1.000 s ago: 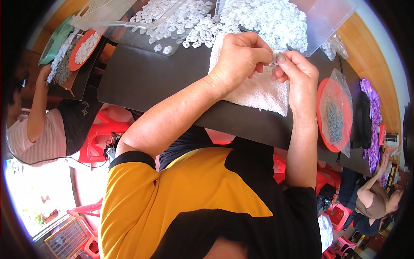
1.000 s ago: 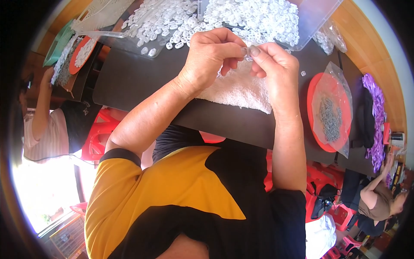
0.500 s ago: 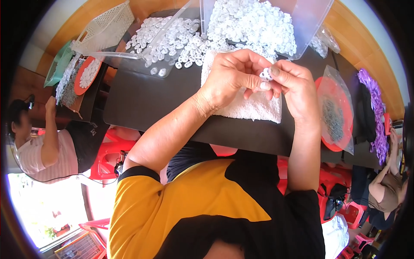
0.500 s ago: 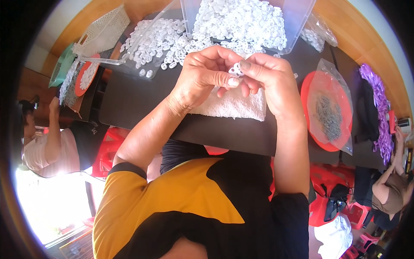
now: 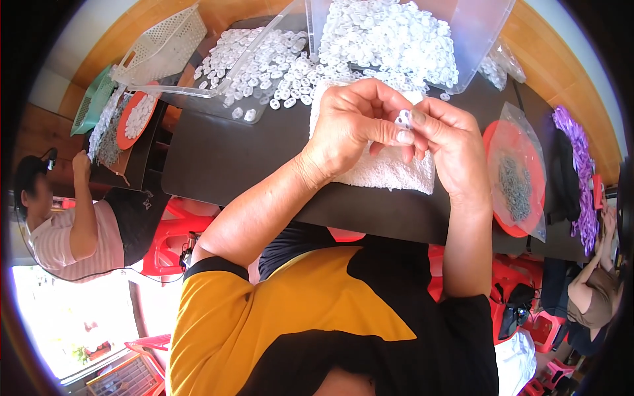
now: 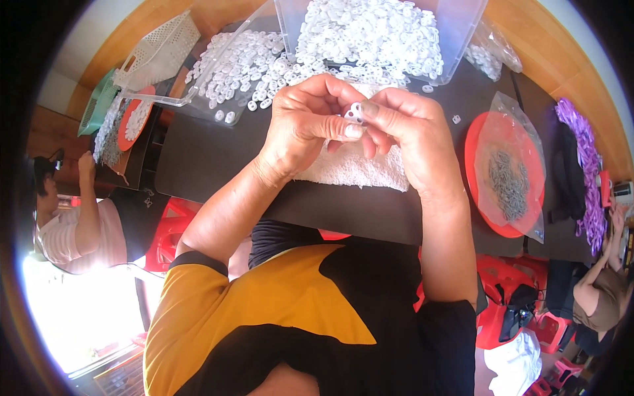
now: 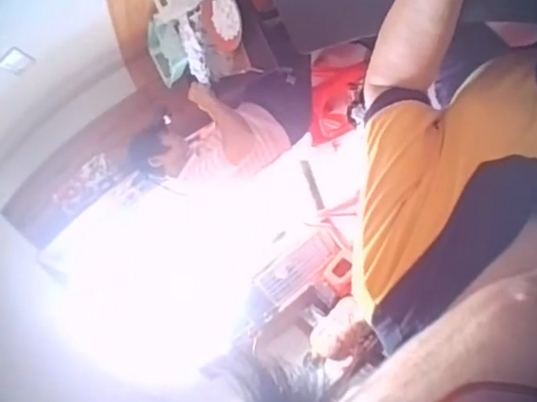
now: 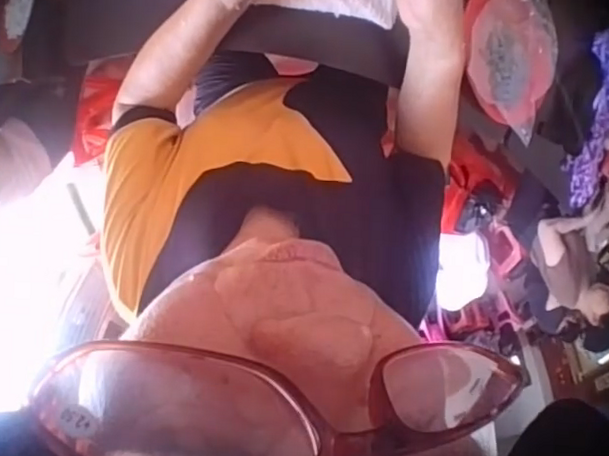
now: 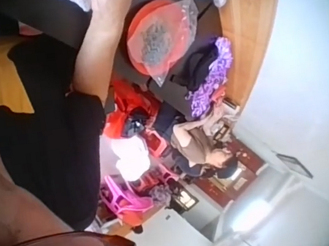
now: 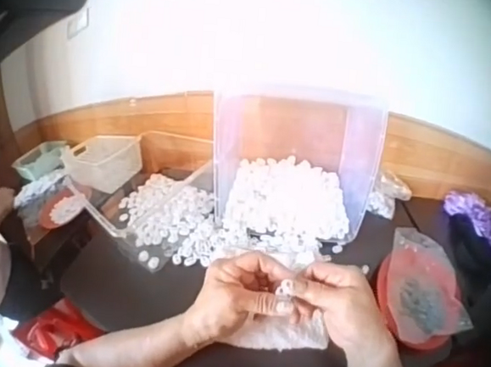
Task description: Assembling small plastic and metal components by hand at a workbench.
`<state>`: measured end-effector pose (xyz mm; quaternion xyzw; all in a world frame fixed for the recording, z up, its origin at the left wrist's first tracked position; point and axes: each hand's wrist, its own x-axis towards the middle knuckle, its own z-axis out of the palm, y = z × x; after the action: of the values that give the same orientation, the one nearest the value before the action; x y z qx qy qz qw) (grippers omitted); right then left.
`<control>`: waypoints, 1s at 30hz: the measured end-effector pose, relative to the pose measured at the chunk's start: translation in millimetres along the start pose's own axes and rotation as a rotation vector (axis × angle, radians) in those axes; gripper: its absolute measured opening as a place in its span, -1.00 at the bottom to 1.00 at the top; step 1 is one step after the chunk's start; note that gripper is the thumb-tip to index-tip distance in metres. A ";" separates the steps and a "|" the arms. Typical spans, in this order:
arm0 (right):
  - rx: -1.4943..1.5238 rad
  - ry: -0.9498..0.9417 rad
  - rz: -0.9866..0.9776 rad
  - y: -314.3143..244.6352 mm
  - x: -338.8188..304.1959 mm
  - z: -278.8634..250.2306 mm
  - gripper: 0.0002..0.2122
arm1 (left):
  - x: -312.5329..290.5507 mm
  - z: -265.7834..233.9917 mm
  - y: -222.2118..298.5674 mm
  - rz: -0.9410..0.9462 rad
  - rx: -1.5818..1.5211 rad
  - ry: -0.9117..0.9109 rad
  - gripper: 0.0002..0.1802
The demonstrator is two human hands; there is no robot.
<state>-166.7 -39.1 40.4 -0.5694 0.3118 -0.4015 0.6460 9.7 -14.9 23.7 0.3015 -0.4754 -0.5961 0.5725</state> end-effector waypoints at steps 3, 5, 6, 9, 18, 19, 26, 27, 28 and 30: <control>0.026 -0.003 -0.001 -0.9 -1.2 0.5 -0.78 | -3.5 3.7 4.9 0.012 0.031 0.003 -0.75; 0.029 -0.073 0.012 -3.9 -1.7 -0.3 -0.77 | -6.0 2.3 6.8 -0.028 0.051 -0.013 -0.72; 0.029 -0.075 0.013 -3.2 -1.6 0.3 -0.77 | -6.3 1.9 6.9 -0.028 0.051 -0.011 -0.72; 0.074 -0.056 0.030 -2.5 -3.0 1.7 -0.78 | -6.6 4.4 5.2 -0.014 0.006 -0.020 -0.72; 0.179 -0.109 0.050 -0.3 -4.1 1.3 -0.80 | -12.1 4.2 2.4 0.030 -0.131 -0.092 -0.67; 0.210 -0.141 0.058 1.9 -3.3 -0.8 -0.80 | -12.4 4.3 1.6 0.034 -0.141 -0.088 -0.68; 0.341 -0.180 0.097 11.5 -1.0 1.9 -0.80 | -14.4 5.6 -1.6 0.122 -0.030 -0.027 -0.70; 0.302 -0.164 0.122 8.1 -0.2 0.5 -0.79 | -12.8 6.9 0.1 0.118 -0.049 -0.033 -0.69; 0.293 -0.186 0.107 8.7 1.8 -0.5 -0.79 | -11.2 5.9 0.1 0.121 -0.063 -0.036 -0.69; 0.291 -0.212 0.096 12.5 3.4 -0.7 -0.79 | -11.0 2.8 -4.2 0.153 -0.015 -0.019 -0.69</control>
<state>-163.6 -42.1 28.1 -0.4934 0.2072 -0.3489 0.7694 7.4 -4.2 18.9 0.2545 -0.4977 -0.5571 0.6141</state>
